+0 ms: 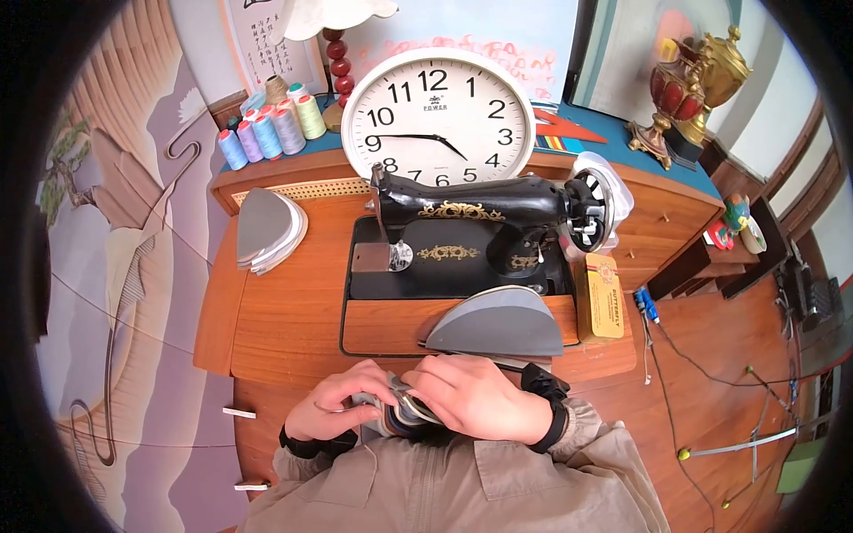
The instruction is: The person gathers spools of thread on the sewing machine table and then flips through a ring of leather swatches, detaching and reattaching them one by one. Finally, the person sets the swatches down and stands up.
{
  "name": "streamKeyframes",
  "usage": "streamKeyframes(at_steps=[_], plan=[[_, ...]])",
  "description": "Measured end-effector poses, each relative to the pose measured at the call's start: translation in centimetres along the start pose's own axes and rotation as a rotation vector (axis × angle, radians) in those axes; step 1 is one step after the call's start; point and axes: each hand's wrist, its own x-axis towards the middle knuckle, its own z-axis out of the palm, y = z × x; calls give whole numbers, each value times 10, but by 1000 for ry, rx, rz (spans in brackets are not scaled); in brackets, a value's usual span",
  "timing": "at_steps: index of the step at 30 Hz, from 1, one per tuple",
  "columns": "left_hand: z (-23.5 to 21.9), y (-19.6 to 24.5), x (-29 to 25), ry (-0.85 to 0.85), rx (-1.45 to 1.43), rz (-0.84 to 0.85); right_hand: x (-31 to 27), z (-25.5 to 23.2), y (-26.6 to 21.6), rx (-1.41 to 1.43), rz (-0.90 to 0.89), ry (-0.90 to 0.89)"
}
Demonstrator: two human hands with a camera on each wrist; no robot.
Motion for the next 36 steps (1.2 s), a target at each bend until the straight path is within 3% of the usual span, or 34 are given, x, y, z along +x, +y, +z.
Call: streamKeyframes(at_steps=[2,6,8,11,17,27,30,32,36], plan=[[-1,1,-1,-7,8,-13,2,1,-1,-185,-101,-1],[-1,-1,-3,2,20,-16,5,-1,-3,-239,-112,-32],[-1,-2,-3,12,19,-16,3,4,0,-89,-57,57],[1,-2,-3,34,3,11,0,2,-2,26,56,53],[2,-2,1,13,8,17,0,-4,-3,184,109,89],[7,3,8,-26,54,-31,-5,-15,3,49,78,101],[8,5,10,-33,51,-32,-9,-18,5,204,84,93],[10,7,12,-38,49,-41,-13,-19,4,419,232,80],[13,8,15,-37,61,-29,-18,-18,11,531,328,68]])
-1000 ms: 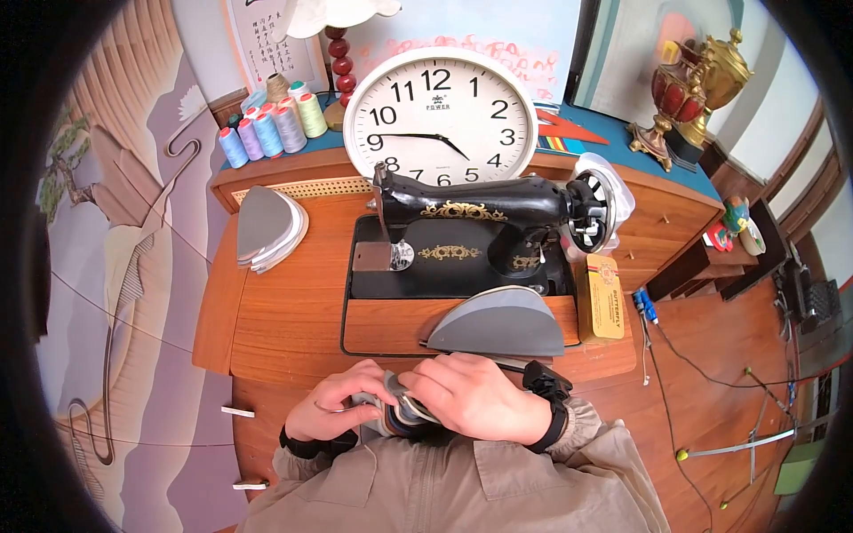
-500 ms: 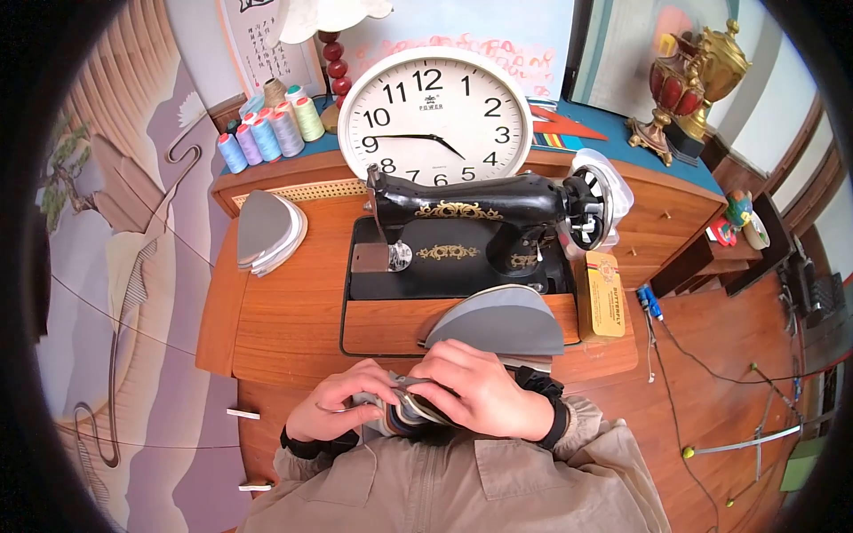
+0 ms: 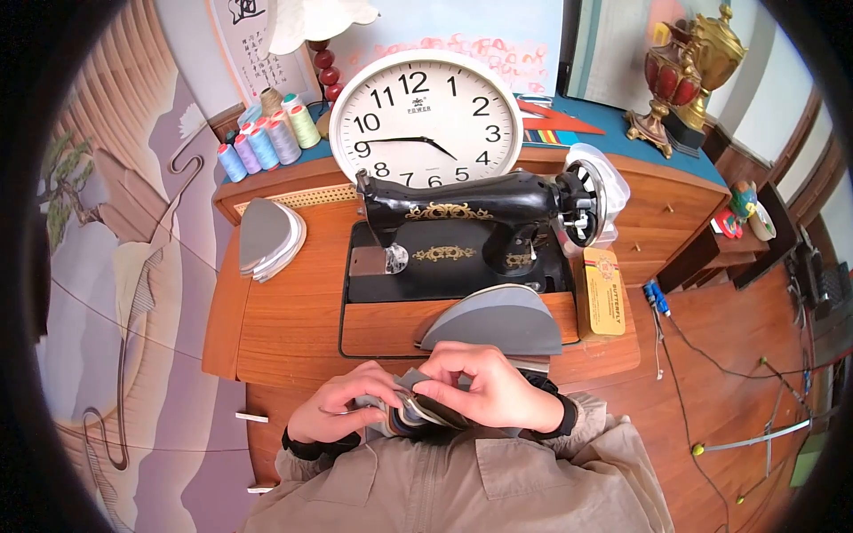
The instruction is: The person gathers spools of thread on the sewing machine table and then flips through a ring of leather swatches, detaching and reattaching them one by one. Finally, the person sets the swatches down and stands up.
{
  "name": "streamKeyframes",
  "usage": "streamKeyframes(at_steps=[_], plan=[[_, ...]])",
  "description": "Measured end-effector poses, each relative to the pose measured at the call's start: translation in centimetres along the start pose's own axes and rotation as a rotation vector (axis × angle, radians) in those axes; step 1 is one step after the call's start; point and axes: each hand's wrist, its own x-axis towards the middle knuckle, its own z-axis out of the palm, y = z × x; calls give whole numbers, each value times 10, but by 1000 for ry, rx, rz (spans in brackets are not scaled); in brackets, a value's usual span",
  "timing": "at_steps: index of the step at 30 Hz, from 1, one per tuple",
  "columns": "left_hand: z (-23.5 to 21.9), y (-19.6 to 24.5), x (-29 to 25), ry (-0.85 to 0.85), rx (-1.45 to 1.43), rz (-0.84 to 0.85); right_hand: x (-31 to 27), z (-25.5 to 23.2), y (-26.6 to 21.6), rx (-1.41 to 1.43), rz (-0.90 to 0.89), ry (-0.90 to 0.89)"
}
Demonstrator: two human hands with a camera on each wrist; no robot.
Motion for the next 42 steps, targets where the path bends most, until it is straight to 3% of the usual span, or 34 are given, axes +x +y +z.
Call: streamKeyframes(at_steps=[2,6,8,10,13,16,20,22,25,29,31,35,37,38,40,42], plan=[[0,1,1,-8,-2,-5,-2,1,5,161,152,-11],[0,2,1,-11,-11,-31,2,-1,-8,-23,80,-15],[0,2,0,-6,-18,-48,5,1,-8,-293,-237,20],[0,3,-1,6,16,-45,3,5,-9,-376,-282,22],[-1,1,-3,33,19,-66,1,11,-11,-907,-560,29],[-1,-2,-6,40,13,-56,0,14,-11,-930,-567,21],[-4,-3,-7,39,8,-43,5,18,-10,-676,-425,79],[-4,-5,-8,47,-10,-21,5,18,-7,-388,-247,85],[-4,-6,-7,61,-17,13,3,20,-8,-281,-147,122],[-8,-6,-8,56,-4,11,7,24,-10,-490,-237,145],[-10,-6,-10,46,22,-14,9,26,-11,-740,-402,123],[-11,-8,-13,65,18,-19,15,25,-10,-796,-445,57],[-12,-6,-13,50,22,-22,19,23,-7,-521,-298,6],[-12,-6,-13,51,22,-22,18,22,-6,-521,-298,5],[-11,-8,-13,46,3,-20,17,21,-5,-252,-52,-29],[-10,-10,-13,47,1,-14,16,19,-1,-197,12,-56]])
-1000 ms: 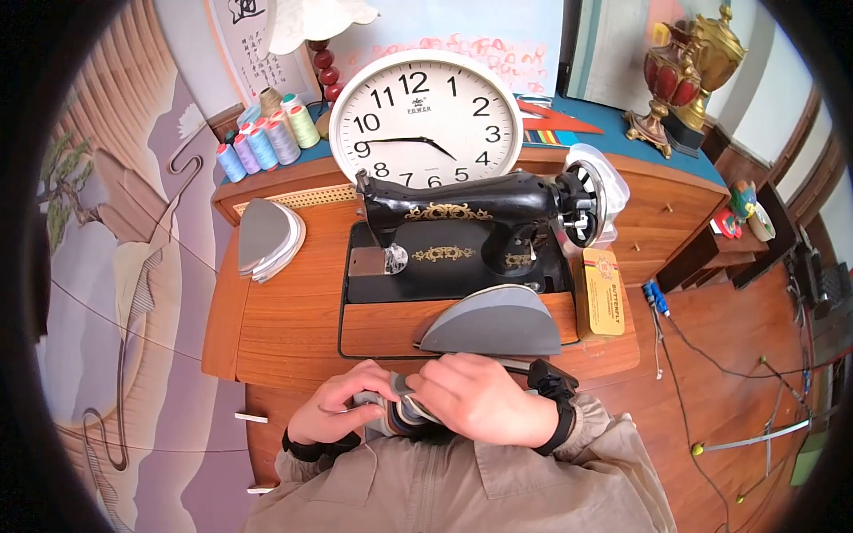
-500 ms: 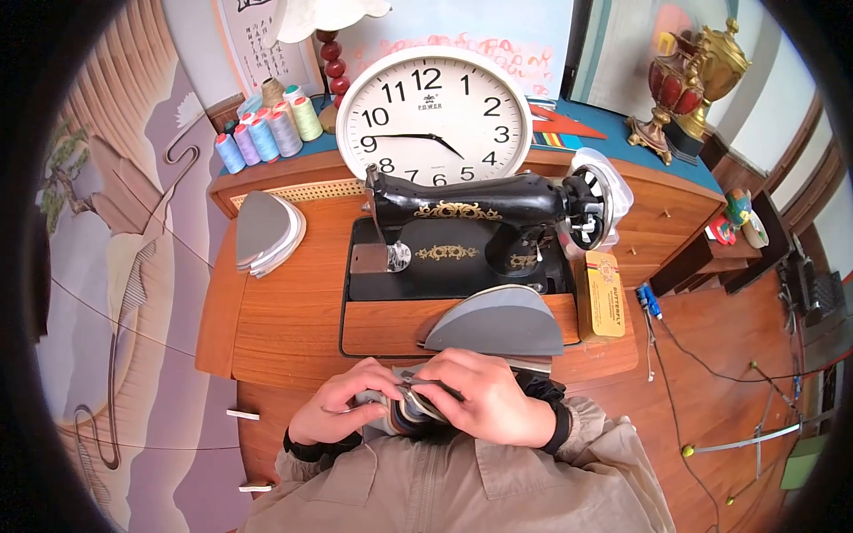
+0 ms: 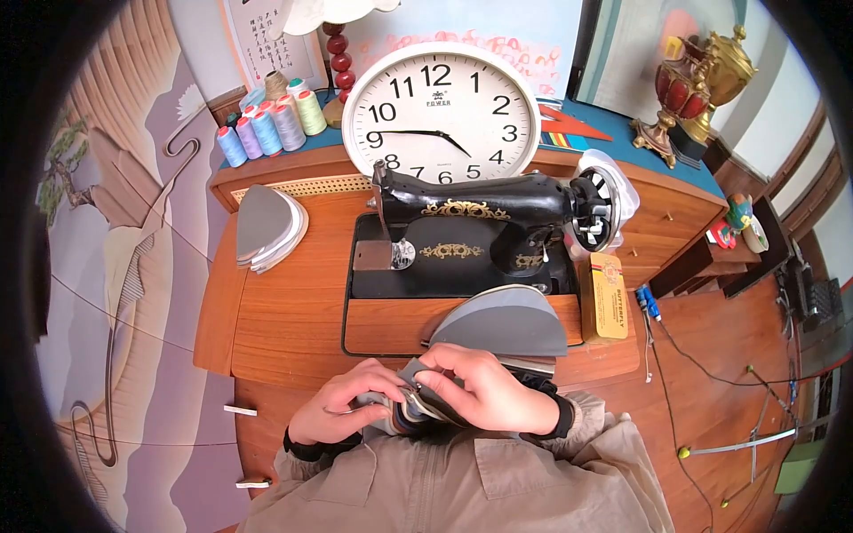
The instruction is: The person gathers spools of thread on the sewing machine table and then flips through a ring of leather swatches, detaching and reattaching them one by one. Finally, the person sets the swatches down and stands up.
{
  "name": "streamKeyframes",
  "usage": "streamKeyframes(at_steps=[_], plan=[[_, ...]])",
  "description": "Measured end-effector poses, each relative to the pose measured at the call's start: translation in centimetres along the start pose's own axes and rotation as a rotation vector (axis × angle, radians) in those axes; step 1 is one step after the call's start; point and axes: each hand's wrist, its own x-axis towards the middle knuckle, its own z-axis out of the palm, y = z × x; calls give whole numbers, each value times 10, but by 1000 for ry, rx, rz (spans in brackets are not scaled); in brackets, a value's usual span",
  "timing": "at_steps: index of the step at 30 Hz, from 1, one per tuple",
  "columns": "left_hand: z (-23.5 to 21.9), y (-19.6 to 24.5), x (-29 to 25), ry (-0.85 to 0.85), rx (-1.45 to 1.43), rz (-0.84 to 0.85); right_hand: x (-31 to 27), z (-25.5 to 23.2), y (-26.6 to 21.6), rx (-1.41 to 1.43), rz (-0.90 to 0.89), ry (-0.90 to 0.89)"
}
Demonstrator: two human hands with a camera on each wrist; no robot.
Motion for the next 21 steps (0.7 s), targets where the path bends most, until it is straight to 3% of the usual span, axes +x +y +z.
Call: streamKeyframes(at_steps=[2,5,9,12,17,21], plan=[[1,0,1,1,-1,7,-3,3,5,212,151,32],[3,3,4,0,21,7,-6,1,10,449,228,5],[5,5,7,-18,26,5,-8,-3,20,465,189,-14],[6,6,9,-22,26,0,-9,-4,14,423,176,-4],[10,8,13,-24,27,-5,-13,-12,3,23,64,-30],[12,12,17,-46,40,-9,-15,-14,7,5,-74,54]])
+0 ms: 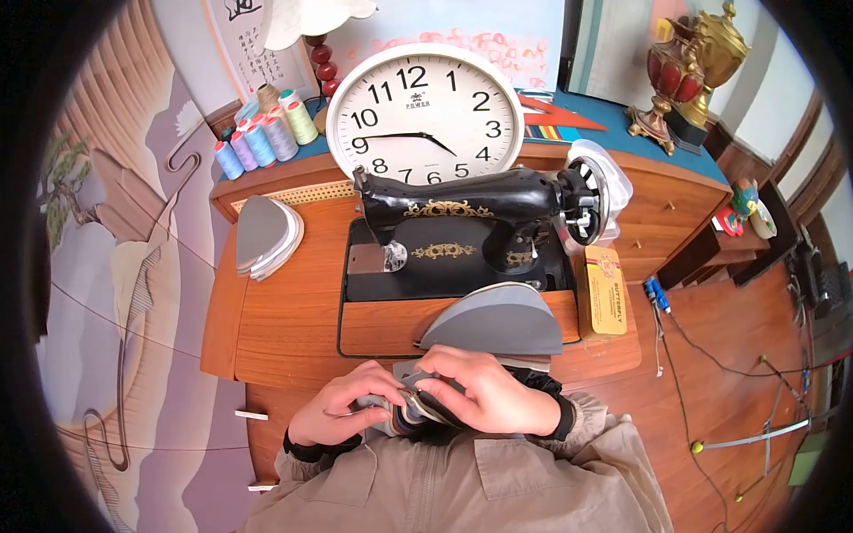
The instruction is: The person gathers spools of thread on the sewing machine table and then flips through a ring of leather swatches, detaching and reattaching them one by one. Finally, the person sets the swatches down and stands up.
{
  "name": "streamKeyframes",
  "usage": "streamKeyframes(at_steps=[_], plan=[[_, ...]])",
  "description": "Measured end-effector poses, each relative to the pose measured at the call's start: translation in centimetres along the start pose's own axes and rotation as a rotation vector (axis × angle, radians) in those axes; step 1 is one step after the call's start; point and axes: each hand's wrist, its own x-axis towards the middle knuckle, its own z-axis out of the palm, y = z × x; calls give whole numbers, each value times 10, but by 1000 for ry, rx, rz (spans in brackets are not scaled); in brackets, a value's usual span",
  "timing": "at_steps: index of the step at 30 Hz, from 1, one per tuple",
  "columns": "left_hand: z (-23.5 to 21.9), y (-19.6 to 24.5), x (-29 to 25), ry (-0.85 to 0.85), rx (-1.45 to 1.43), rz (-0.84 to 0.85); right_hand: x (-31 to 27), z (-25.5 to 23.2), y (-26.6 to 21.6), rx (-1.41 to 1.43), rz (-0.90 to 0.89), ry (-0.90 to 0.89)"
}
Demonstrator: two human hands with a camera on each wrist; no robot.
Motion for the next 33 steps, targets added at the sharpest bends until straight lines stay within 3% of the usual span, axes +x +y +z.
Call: streamKeyframes(at_steps=[2,6,8,12,17,19,21,23,27,29,31,33], plan=[[1,1,1,-17,-1,-7,1,-7,-3,145,4,-30],[4,0,2,-15,1,-13,-1,-13,-7,131,21,-51],[4,0,2,-10,-1,-21,0,-13,-11,-110,-107,-25],[3,1,0,-9,19,-55,0,-5,-14,-303,-195,11],[5,-3,-3,55,3,4,0,-3,6,90,3,7],[3,-4,-5,67,7,33,-5,-4,-1,363,334,179],[1,-5,-10,70,-12,14,-8,-17,13,258,174,397],[-1,-7,-14,63,-18,1,-4,-33,9,254,145,643],[-3,-12,-21,90,-35,-1,1,-48,-11,-251,-88,921],[-5,-13,-22,99,-53,12,10,-50,-4,-540,-308,766],[-6,-13,-23,101,-51,17,21,-36,2,-585,-251,570],[-8,-14,-24,107,-45,21,25,-12,24,-357,-102,472]])
